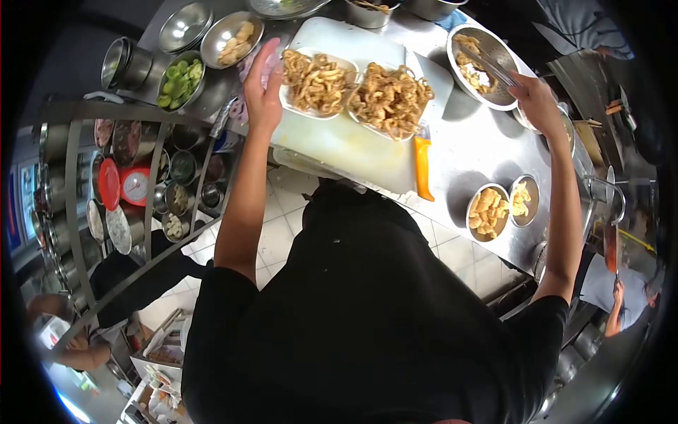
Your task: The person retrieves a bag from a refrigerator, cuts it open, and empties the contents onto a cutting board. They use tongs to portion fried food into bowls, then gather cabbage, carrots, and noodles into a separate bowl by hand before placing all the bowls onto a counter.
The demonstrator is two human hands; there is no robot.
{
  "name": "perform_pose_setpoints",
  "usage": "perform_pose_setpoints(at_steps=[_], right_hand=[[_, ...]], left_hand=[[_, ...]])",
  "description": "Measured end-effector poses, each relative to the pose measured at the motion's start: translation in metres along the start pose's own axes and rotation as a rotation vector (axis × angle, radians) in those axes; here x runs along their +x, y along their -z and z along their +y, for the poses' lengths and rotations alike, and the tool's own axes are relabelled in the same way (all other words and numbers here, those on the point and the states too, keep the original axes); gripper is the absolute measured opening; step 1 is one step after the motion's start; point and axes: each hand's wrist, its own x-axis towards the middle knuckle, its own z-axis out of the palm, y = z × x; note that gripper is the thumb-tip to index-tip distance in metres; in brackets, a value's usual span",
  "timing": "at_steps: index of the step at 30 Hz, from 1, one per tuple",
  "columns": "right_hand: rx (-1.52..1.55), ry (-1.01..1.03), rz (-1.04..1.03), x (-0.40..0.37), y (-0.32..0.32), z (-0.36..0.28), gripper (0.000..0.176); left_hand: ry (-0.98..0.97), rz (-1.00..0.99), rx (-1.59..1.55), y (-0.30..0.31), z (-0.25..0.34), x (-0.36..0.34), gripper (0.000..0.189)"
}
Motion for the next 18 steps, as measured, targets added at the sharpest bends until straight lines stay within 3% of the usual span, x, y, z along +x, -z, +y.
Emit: perform_pose_setpoints(at_steps=[3,6,8,10,14,18], right_hand=[[0.082,0.121,-0.081,0.002,-0.008,-0.07,0.035],[0.096,0.424,-0.101,0.021,-0.045,-0.123,0.032],[0.034,0.337,-0.253,0.031,-0.066,-0.166,0.032],[-0.018,0.276,-0.296,0.033,-0.093,-0.189,0.036],[-0.133,0.215,-0.421,0.035,-0.082,-0.205,0.039],[-0.091,0.236,-0.239,0.014,-0.044,-0.164,0.044]], left_hand=[[0.182,-0.077,0.001,0.013,-0.006,0.003,0.037],[0.007,-0.26,0.095,0.01,-0.028,0.01,0.036],[-0.023,-0.317,0.089,0.003,-0.028,0.018,0.035],[-0.138,-0.504,0.358,-0.004,-0.028,0.025,0.034],[-0.098,-0.782,0.586,-0.011,-0.043,0.028,0.036],[-0.089,-0.757,0.598,-0.014,-0.047,0.033,0.037]])
